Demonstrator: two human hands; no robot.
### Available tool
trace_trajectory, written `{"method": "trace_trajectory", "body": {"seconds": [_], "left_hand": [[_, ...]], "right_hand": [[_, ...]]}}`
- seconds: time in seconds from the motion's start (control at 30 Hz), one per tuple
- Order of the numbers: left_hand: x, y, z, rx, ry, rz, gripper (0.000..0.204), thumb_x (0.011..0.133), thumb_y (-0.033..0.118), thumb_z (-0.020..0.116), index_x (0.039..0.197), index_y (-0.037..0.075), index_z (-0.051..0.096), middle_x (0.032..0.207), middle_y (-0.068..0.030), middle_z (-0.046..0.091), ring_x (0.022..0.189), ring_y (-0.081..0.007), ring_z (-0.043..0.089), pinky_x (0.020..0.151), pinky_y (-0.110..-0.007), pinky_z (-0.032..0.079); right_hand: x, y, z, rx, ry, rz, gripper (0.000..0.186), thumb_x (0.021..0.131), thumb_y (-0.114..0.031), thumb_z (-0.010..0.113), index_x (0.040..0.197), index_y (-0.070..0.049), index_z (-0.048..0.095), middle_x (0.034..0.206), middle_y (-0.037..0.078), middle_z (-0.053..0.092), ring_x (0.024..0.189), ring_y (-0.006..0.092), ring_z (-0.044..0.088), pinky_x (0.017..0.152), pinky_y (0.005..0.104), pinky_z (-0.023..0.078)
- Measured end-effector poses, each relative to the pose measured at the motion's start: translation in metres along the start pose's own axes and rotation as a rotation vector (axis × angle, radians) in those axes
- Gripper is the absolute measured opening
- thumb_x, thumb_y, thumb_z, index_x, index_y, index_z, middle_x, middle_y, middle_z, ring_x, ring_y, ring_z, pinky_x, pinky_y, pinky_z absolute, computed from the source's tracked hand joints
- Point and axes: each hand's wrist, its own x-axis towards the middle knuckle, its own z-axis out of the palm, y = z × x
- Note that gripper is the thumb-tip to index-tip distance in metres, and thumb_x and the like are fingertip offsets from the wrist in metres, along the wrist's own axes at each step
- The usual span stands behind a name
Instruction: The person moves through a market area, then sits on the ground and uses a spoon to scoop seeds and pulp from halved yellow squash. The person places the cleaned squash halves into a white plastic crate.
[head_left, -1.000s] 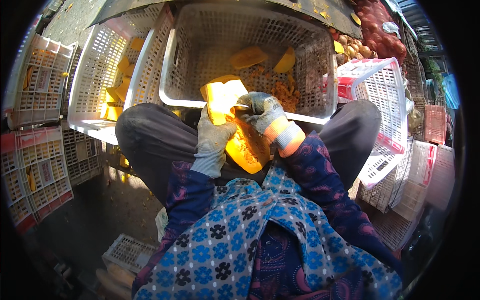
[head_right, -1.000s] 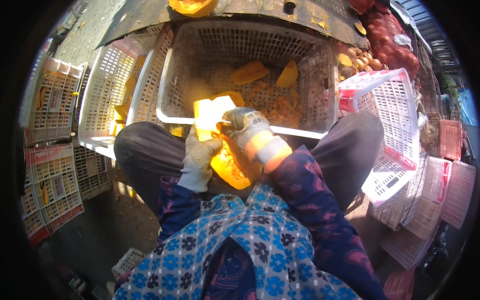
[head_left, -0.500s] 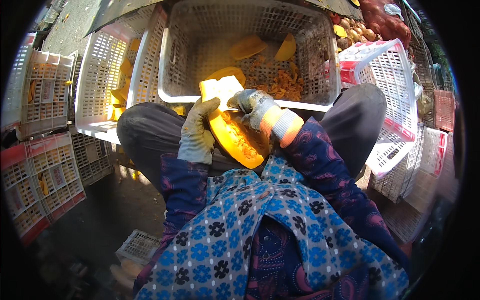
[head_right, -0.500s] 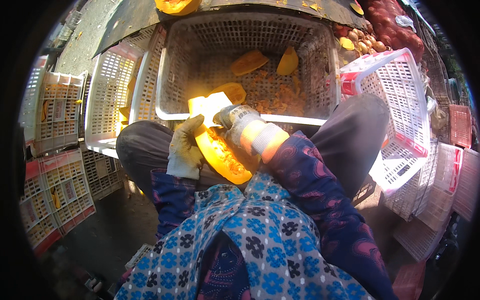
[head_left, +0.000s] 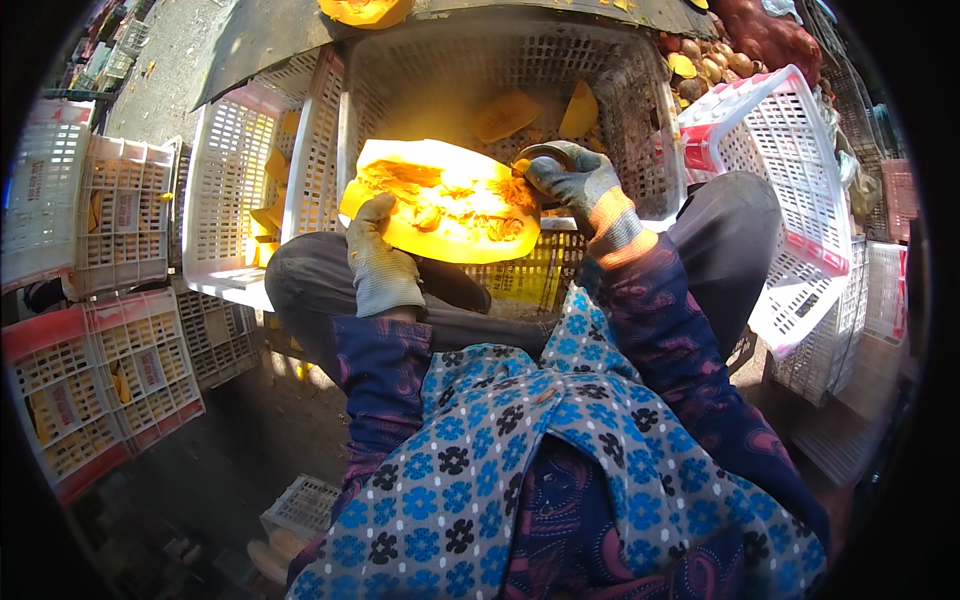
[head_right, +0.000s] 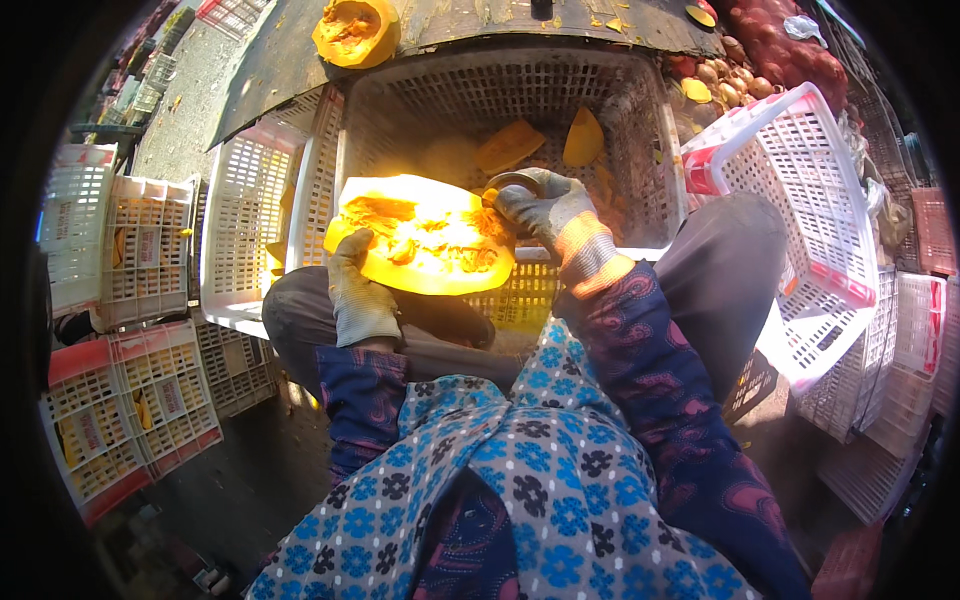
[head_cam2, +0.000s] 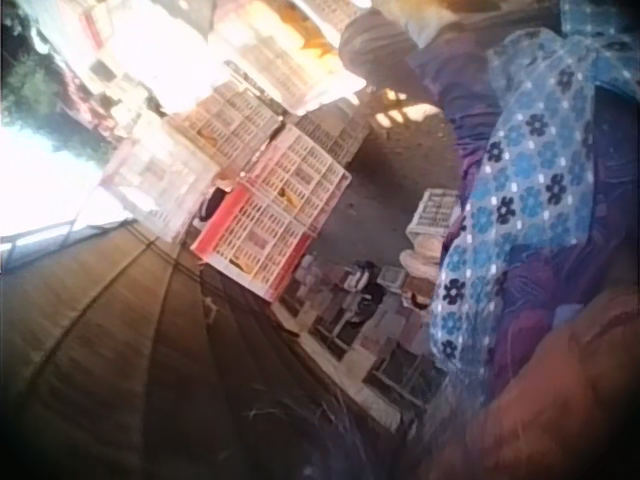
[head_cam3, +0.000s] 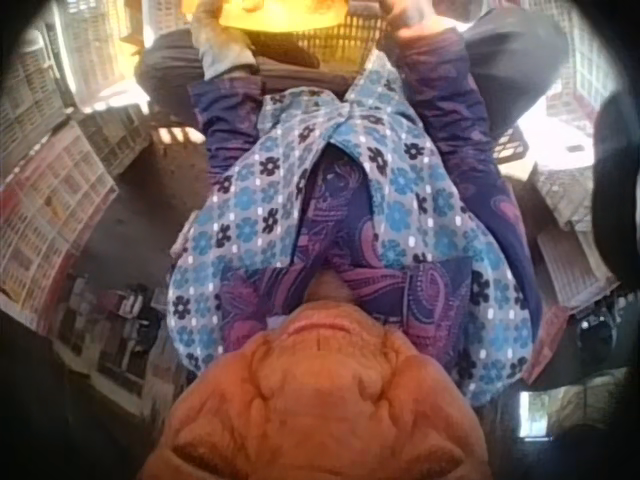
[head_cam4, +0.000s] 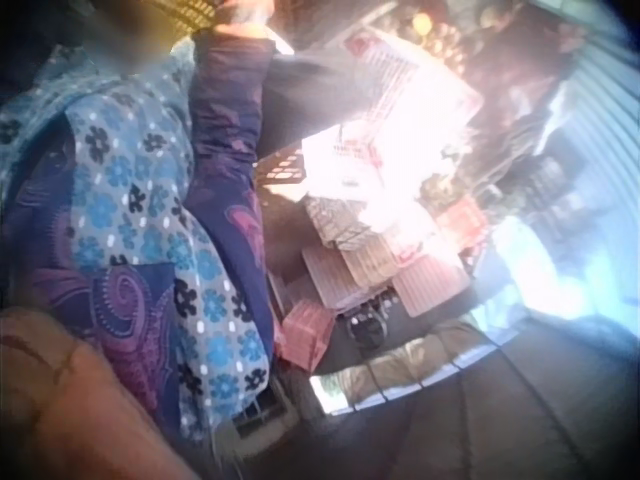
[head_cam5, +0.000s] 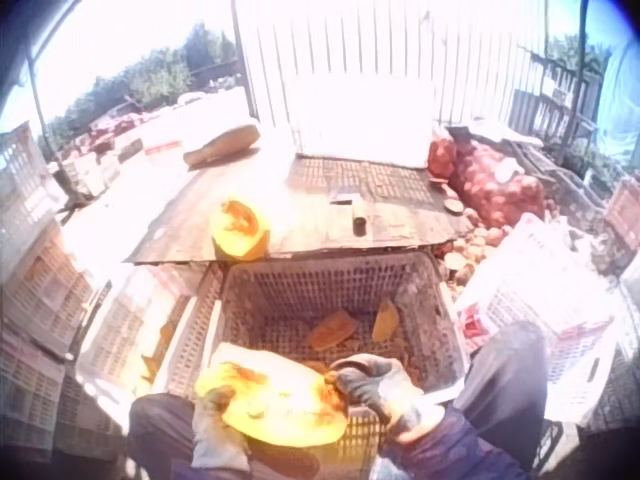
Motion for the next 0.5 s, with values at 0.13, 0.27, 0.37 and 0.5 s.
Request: {"method": "trace_trajectory", "body": {"seconds": [0.13, 0.27, 0.37, 0.5], "left_hand": [[0.008, -0.006, -0.007, -0.070, 0.078, -0.026, 0.027, 0.080, 0.012, 0.064, 0.102, -0.003, 0.058, 0.103, -0.0139, 0.062, 0.095, -0.0267, 0.063, 0.089, -0.038, 0.053], [-0.010, -0.002, -0.018, 0.147, -0.188, 0.091, 0.037, 0.085, 0.014, 0.061, 0.119, 0.001, 0.053, 0.115, -0.0133, 0.058, 0.105, -0.0272, 0.060, 0.091, -0.037, 0.052], [-0.026, 0.012, -0.024, -0.162, -0.368, -0.159, 0.051, 0.089, 0.019, 0.057, 0.134, -0.001, 0.042, 0.126, -0.0177, 0.054, 0.116, -0.0295, 0.055, 0.094, -0.042, 0.050], [-0.032, 0.011, -0.023, 0.059, -0.530, -0.425, 0.046, 0.085, 0.007, 0.062, 0.126, -0.007, 0.048, 0.123, -0.0200, 0.057, 0.109, -0.0281, 0.060, 0.091, -0.038, 0.052]], "right_hand": [[0.008, 0.032, 0.013, 0.193, -0.089, 0.133, 0.027, 0.082, -0.017, 0.072, 0.105, -0.004, 0.067, 0.094, 0.005, 0.067, 0.079, 0.0149, 0.062, 0.069, 0.0256, 0.052], [0.024, 0.031, 0.017, 0.159, -0.058, 0.032, 0.021, 0.083, -0.011, 0.070, 0.102, -0.003, 0.066, 0.093, 0.007, 0.066, 0.080, 0.0183, 0.063, 0.074, 0.0295, 0.053], [0.030, 0.014, 0.006, 0.410, -0.034, 0.079, 0.021, 0.083, -0.007, 0.070, 0.103, -0.003, 0.065, 0.098, 0.011, 0.067, 0.085, 0.0223, 0.066, 0.077, 0.0330, 0.057], [0.028, 0.010, 0.004, 0.291, -0.081, -0.055, 0.023, 0.081, -0.011, 0.072, 0.100, 0.000, 0.065, 0.088, 0.005, 0.066, 0.070, 0.0127, 0.060, 0.065, 0.0237, 0.051]]}}
